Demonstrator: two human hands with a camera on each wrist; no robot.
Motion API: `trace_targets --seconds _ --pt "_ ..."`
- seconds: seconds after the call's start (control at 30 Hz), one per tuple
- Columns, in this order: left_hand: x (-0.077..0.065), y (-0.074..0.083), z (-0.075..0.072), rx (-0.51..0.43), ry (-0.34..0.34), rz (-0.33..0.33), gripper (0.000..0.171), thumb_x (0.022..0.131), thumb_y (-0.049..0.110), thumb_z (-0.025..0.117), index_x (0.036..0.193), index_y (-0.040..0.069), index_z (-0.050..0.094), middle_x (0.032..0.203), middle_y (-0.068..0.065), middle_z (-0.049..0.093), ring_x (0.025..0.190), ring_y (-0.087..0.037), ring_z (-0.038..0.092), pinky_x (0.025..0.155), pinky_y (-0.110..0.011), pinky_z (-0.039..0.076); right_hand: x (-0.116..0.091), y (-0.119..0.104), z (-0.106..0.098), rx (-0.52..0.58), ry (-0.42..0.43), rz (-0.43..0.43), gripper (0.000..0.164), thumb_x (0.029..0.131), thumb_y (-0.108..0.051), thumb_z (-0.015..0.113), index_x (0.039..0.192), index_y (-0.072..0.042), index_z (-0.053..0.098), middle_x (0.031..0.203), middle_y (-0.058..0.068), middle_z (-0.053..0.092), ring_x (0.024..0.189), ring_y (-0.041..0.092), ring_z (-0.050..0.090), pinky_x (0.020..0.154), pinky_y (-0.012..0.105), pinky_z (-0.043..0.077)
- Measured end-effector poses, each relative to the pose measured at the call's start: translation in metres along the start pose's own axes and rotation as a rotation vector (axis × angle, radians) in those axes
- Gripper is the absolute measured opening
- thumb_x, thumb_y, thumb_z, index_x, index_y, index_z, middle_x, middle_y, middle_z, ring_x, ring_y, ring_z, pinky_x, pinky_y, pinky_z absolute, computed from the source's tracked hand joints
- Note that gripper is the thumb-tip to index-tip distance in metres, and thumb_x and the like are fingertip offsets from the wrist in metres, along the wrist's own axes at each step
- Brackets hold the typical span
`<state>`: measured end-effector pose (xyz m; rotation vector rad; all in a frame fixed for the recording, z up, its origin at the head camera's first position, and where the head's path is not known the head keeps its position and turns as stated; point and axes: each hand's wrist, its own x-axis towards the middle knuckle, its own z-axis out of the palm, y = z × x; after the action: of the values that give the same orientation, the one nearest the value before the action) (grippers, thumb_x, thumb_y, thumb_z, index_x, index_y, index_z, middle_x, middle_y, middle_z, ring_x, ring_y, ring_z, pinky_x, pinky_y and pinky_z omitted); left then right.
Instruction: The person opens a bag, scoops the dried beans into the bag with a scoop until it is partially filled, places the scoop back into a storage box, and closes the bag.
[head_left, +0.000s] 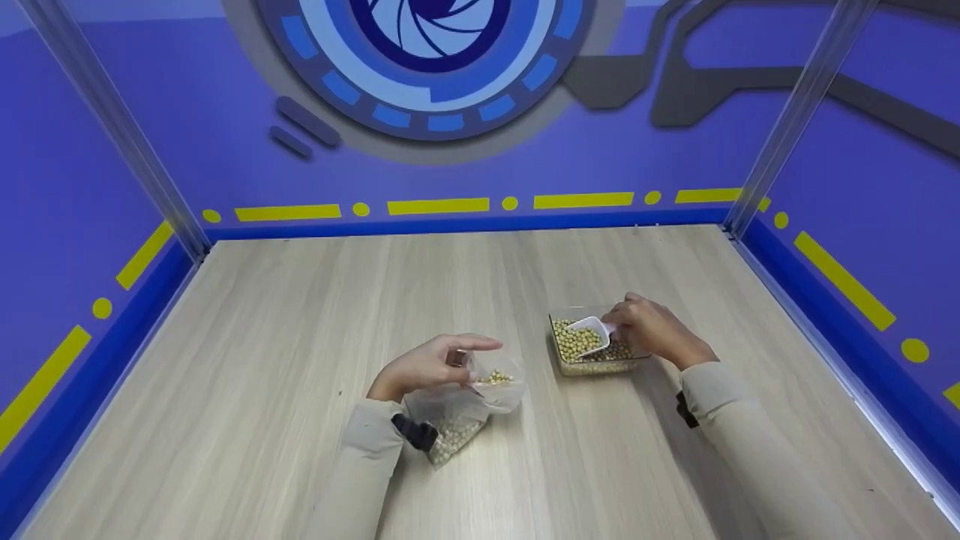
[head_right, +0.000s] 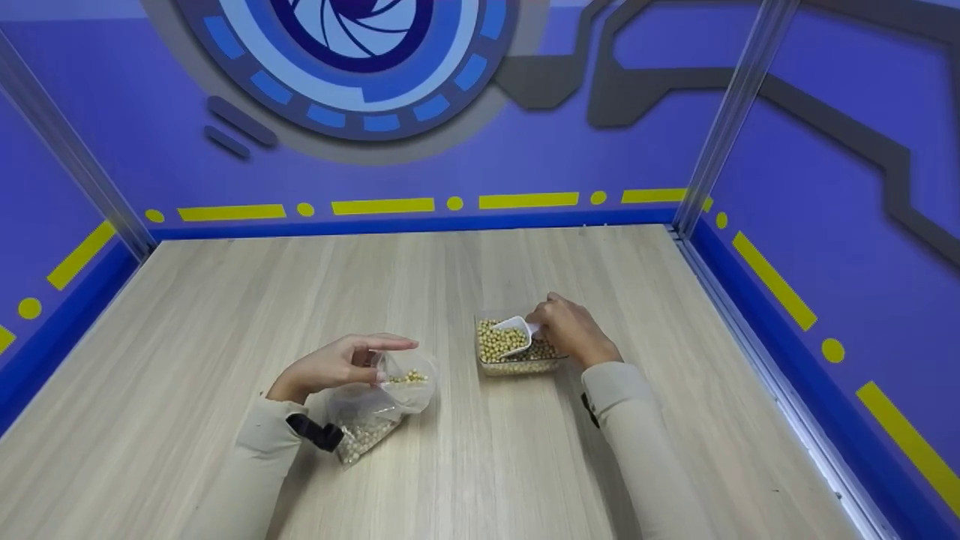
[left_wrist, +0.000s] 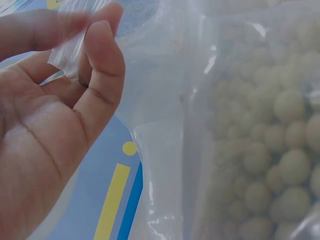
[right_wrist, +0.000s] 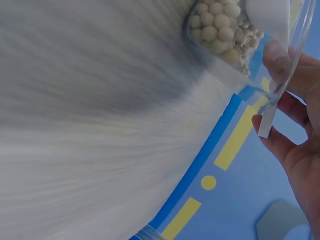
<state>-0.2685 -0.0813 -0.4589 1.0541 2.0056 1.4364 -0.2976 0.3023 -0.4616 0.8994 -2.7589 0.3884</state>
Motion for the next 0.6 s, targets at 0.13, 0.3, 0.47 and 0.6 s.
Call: trace_targets --seconds 0.13,0.3,0.47,0.6 --pt "0.0004 -0.0011 -0.0004 -0.003 -0.003 0.007 0.057 0.083 -0.009 0.051 0.139 -0.001 0.048 0.146 -0.019 0.042 0.069 -0.001 0.053 0.064 -0.022 0.046 0.0005 0.0017 -0.0010 0.023 -0.006 -0.018 0.027 0.075 0.009 0.071 0.099 -0.005 0.077 0.091 0.006 0.074 0.081 0.019 0.058 0.070 0.038 0.052" --pt "0.0005 -0.0012 -0.0010 -0.017 -0.007 0.004 0.057 0.083 -0.009 0.052 0.140 -0.002 0.046 0.146 -0.021 0.042 0.069 -0.001 0.054 0.064 -0.021 0.046 0.0013 0.0061 -0.0019 0.062 -0.002 -0.050 0.028 0.074 0.012 0.070 0.097 -0.003 0.076 0.090 0.008 0.074 0.080 0.020 0.057 0.069 0.037 0.051" --pt "0.0007 -0.0020 -0.0009 -0.027 -0.004 0.006 0.056 0.085 -0.008 0.054 0.140 -0.005 0.045 0.143 -0.023 0.044 0.069 -0.002 0.054 0.062 -0.020 0.045 0.0021 0.0093 -0.0016 0.073 0.002 -0.075 0.030 0.074 0.017 0.066 0.097 0.000 0.076 0.091 0.011 0.074 0.078 0.023 0.057 0.068 0.037 0.050" --pt "0.0003 -0.0028 -0.0010 -0.008 0.003 0.005 0.055 0.086 -0.007 0.058 0.139 -0.004 0.046 0.144 -0.022 0.044 0.067 -0.002 0.052 0.060 -0.019 0.043 0.0025 0.0094 -0.0020 0.080 -0.012 -0.067 0.032 0.074 0.018 0.063 0.097 0.000 0.076 0.092 0.012 0.074 0.077 0.024 0.056 0.068 0.038 0.050"
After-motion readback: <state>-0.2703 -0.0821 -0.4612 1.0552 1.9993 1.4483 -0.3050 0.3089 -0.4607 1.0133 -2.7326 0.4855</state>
